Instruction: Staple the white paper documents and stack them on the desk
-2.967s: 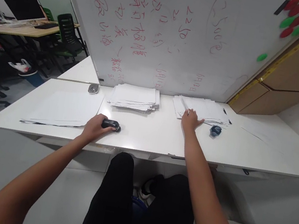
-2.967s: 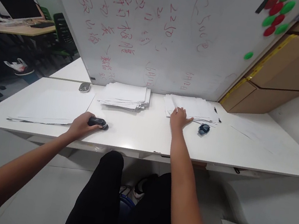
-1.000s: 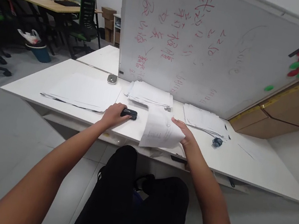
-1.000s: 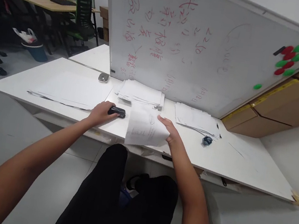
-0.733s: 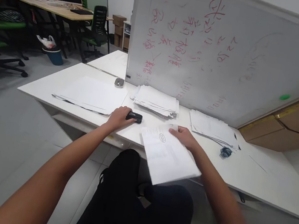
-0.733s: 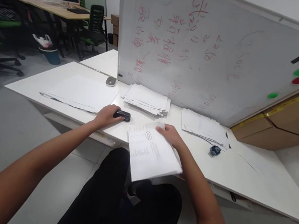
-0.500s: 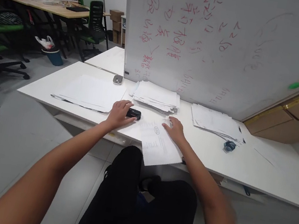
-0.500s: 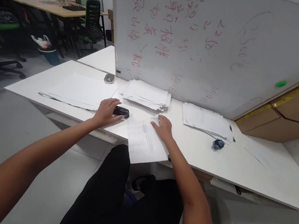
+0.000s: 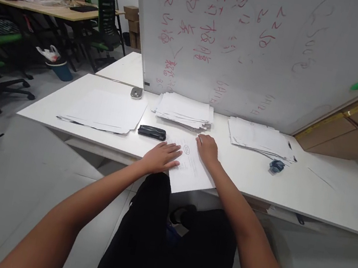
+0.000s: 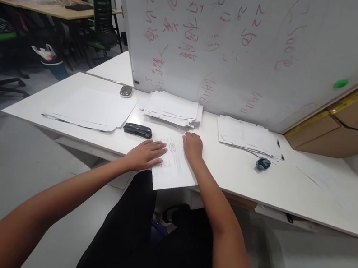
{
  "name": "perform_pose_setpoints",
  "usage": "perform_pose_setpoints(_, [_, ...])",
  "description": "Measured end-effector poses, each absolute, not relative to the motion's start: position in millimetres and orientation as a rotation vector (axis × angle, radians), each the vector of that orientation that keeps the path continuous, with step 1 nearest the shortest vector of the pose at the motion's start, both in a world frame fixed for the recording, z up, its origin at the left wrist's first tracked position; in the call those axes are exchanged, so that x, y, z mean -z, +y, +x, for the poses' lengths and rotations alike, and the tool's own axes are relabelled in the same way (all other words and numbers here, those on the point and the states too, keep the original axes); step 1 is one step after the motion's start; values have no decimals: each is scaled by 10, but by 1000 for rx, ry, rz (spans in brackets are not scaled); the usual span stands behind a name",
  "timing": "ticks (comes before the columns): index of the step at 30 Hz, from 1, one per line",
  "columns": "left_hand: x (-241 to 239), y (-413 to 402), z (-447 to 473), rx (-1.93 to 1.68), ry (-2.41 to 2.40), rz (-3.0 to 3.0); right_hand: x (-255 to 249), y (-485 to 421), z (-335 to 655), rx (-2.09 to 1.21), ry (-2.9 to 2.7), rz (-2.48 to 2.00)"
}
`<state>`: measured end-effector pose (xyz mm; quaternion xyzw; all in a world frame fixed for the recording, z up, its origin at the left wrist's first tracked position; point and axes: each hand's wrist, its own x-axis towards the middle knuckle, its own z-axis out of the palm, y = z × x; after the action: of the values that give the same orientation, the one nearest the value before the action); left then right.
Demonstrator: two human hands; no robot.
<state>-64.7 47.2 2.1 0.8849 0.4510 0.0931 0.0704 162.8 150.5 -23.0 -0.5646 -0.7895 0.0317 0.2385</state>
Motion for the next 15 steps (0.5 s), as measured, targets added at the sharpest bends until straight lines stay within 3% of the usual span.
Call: perform_pose_setpoints(15, [1, 454, -650, -277, 1361, 2680, 215, 1760, 1701, 157, -2418, -1330])
